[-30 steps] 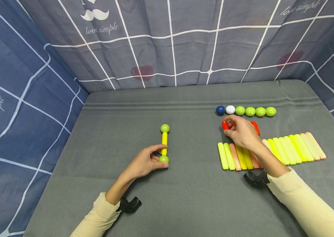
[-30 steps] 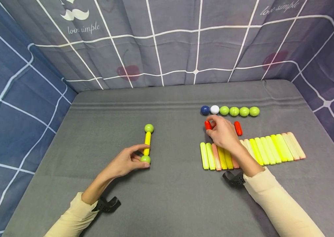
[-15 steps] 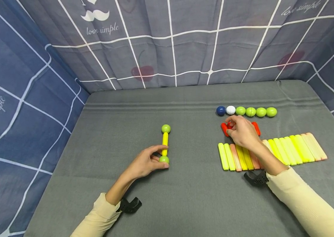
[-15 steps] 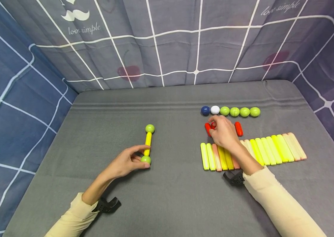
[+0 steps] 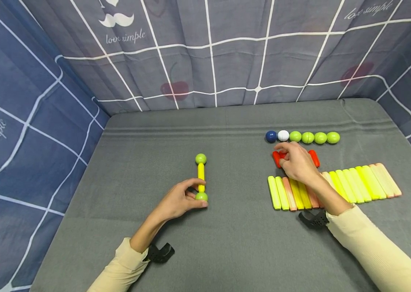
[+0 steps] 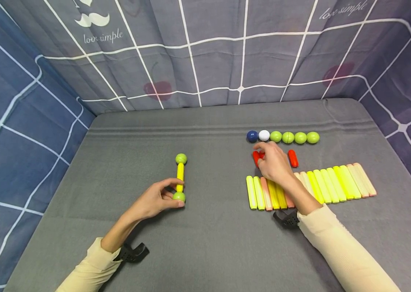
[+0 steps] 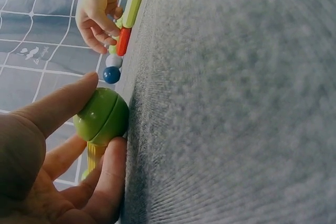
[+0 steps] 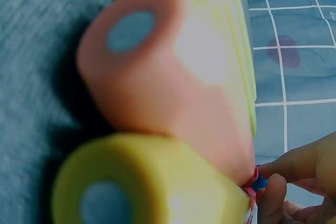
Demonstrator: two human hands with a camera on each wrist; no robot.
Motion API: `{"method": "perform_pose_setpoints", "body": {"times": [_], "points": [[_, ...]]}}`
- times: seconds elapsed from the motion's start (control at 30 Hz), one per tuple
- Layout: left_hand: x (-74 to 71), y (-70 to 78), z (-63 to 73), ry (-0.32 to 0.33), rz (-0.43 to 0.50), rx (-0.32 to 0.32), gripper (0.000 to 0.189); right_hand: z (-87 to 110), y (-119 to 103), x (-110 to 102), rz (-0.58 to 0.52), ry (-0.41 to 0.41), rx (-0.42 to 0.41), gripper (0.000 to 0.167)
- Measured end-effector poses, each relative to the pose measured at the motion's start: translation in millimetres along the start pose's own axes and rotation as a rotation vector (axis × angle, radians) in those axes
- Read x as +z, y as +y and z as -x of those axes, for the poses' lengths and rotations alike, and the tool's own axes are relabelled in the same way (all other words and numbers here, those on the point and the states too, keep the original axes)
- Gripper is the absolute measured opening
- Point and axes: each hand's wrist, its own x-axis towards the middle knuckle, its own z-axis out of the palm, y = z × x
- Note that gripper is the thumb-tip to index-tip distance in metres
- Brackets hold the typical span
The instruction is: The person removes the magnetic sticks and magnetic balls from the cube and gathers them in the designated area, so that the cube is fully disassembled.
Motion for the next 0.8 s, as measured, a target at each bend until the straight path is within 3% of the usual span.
{"method": "perform_pose_setpoints", "body": {"times": [0.27,0.4,0.63,0.8], "points": [[1.5,2.0,-1.6,0.014,0.018,-0.054,0.057,9.4,-6,-1,-0.054,-0.001,0.03,0.032],[2.3,2.2,0.0,0.008,0.043,-0.035,0.046,19.0,-15,2,-0.128,-0.007,0.011,0.031],[7.4,5.6,-0.9,-0.143,0.153,0.084,0.04,39.1,-39,25,-0.269,-0.061,-0.096,0.03],[11.1,11.3,-5.7,-0.202,0.164,0.086,0.046,48.4,-59,48,-0.313,-0.143,-0.174,0.029]]}}
